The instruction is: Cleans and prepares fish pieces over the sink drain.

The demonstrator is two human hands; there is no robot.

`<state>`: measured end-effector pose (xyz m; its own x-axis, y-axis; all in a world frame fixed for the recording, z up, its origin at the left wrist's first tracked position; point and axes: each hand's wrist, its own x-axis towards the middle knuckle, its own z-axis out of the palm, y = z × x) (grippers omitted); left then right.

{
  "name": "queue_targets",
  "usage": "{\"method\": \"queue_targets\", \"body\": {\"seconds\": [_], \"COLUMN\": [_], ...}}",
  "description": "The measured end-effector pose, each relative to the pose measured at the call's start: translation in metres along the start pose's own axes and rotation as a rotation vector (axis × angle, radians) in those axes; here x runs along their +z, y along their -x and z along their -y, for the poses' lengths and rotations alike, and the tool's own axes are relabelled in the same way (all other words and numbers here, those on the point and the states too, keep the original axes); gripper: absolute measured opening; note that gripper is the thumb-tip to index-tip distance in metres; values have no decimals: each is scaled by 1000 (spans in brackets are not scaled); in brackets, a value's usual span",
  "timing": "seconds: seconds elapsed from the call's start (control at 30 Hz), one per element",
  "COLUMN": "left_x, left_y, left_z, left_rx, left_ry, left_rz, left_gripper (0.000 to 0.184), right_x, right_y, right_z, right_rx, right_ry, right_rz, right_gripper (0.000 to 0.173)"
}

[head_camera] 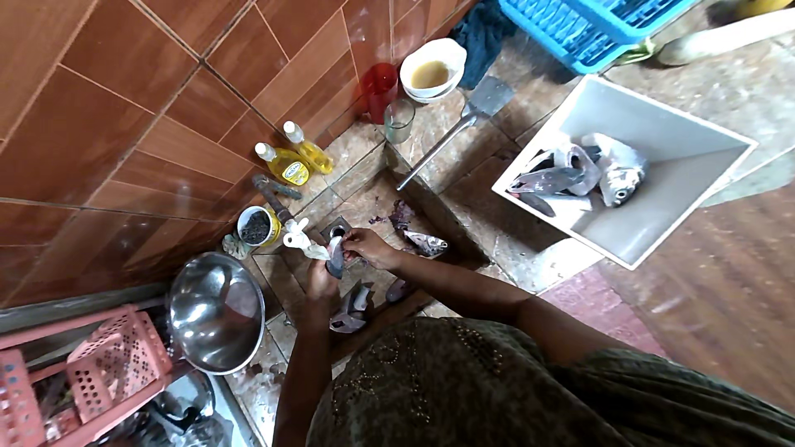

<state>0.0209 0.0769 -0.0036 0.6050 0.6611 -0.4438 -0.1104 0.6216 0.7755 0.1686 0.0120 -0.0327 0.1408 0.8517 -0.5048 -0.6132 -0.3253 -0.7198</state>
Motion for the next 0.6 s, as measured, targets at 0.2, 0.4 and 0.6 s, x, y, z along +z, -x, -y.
{"method": "queue_targets", "body": {"seconds": [0.2, 0.4, 0.6], "left_x": [4, 1, 0], "left_y": [-1, -1, 0], "left_z": [0, 5, 7], "left_rx": [-17, -2, 0], "left_ry": [65, 47, 2], "left_rz": [29, -31, -84], "left_gripper": [46, 42, 31], "right_x": [-3, -6, -2], "right_y": [2, 5, 5], "right_z": [10, 2, 8], "right_rx": [40, -125, -184], "right_ry": [-63, 163, 501], "right_rz": [14, 62, -51], "right_gripper": [11, 28, 20]}}
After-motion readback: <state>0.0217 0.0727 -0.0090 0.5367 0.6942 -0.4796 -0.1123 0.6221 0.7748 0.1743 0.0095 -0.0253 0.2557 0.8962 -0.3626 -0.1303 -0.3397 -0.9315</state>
